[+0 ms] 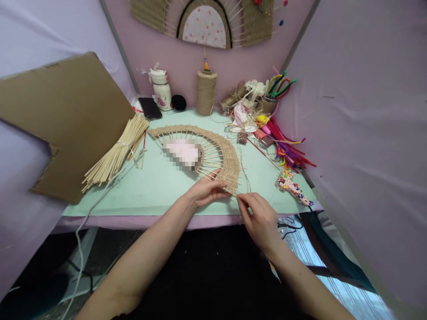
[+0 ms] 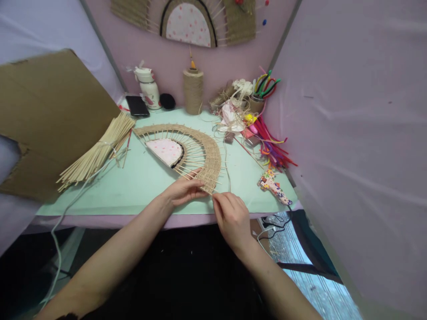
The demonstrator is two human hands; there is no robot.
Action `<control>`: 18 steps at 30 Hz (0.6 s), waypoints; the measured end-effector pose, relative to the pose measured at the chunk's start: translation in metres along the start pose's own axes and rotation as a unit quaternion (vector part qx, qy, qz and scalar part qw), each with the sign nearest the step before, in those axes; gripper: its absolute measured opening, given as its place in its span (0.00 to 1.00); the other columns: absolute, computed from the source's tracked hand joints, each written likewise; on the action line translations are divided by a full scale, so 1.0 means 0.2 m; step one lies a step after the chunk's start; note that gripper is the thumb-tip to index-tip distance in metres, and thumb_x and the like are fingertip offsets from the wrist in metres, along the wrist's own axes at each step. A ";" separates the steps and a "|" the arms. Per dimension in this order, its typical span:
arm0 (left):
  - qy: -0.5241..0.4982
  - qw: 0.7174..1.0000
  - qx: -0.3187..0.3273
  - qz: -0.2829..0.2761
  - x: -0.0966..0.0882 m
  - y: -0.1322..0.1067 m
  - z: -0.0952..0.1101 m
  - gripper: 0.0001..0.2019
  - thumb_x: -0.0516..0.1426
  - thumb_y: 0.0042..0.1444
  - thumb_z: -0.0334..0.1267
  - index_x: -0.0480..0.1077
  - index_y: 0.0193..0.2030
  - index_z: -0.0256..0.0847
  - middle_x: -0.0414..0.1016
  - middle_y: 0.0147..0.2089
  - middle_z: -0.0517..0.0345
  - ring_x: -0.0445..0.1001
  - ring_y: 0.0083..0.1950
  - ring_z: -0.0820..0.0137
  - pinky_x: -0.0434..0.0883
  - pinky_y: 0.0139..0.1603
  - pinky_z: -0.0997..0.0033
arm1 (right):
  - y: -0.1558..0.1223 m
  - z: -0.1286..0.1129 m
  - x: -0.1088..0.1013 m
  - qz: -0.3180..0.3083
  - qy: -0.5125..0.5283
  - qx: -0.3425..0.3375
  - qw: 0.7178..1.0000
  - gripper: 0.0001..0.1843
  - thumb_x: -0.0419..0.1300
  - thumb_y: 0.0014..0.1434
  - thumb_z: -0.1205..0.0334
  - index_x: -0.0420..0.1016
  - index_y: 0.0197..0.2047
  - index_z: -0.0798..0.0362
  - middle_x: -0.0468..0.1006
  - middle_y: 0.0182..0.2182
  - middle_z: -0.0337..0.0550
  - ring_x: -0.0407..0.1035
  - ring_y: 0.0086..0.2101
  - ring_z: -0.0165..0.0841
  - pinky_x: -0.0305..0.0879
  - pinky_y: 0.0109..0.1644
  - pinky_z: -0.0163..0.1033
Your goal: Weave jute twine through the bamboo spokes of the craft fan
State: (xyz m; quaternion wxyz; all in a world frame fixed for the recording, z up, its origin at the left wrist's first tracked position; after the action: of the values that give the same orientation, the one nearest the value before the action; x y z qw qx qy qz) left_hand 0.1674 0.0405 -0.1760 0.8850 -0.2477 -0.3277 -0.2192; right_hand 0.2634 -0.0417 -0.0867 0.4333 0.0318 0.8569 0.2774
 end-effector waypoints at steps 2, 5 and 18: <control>-0.004 1.000 -0.001 -0.002 0.01 0.00 0.00 0.27 0.62 0.46 0.23 0.67 0.54 0.40 0.79 0.44 0.51 0.80 0.39 0.66 0.77 0.40 0.66 | 0.04 0.02 -0.03 0.019 0.016 0.011 1.000 0.09 0.52 0.65 0.64 0.74 0.43 0.51 0.77 0.36 0.47 0.71 0.38 0.36 0.66 0.44 0.42; -0.004 1.000 -0.001 0.002 0.01 -0.01 0.00 0.26 0.61 0.46 0.23 0.67 0.53 0.39 0.79 0.43 0.51 0.79 0.38 0.67 0.78 0.40 0.67 | 0.10 0.04 -0.05 0.023 0.046 0.039 0.998 0.08 0.53 0.65 0.63 0.74 0.40 0.51 0.75 0.34 0.45 0.70 0.35 0.34 0.66 0.41 0.39; -0.021 0.999 0.020 0.028 0.03 -0.06 -0.01 0.25 0.63 0.45 0.24 0.68 0.52 0.40 0.79 0.43 0.54 0.78 0.40 0.70 0.76 0.42 0.70 | 0.09 0.21 -0.01 0.000 0.132 0.201 0.971 0.07 0.59 0.57 0.58 0.70 0.32 0.52 0.72 0.26 0.38 0.64 0.26 0.29 0.60 0.31 0.34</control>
State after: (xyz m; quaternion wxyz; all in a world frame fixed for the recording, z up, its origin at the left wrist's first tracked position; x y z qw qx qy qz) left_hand 0.1662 0.0278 -0.1697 0.8884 -0.2432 -0.3440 -0.1825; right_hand 0.2922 -0.0075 -0.0961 0.3013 0.0815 0.9446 0.1013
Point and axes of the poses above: each hand's wrist, its own y-axis towards the middle knuckle, its own x-axis out of the palm, z = x × y, the point moved 10 cm from there along y, towards the middle knuckle
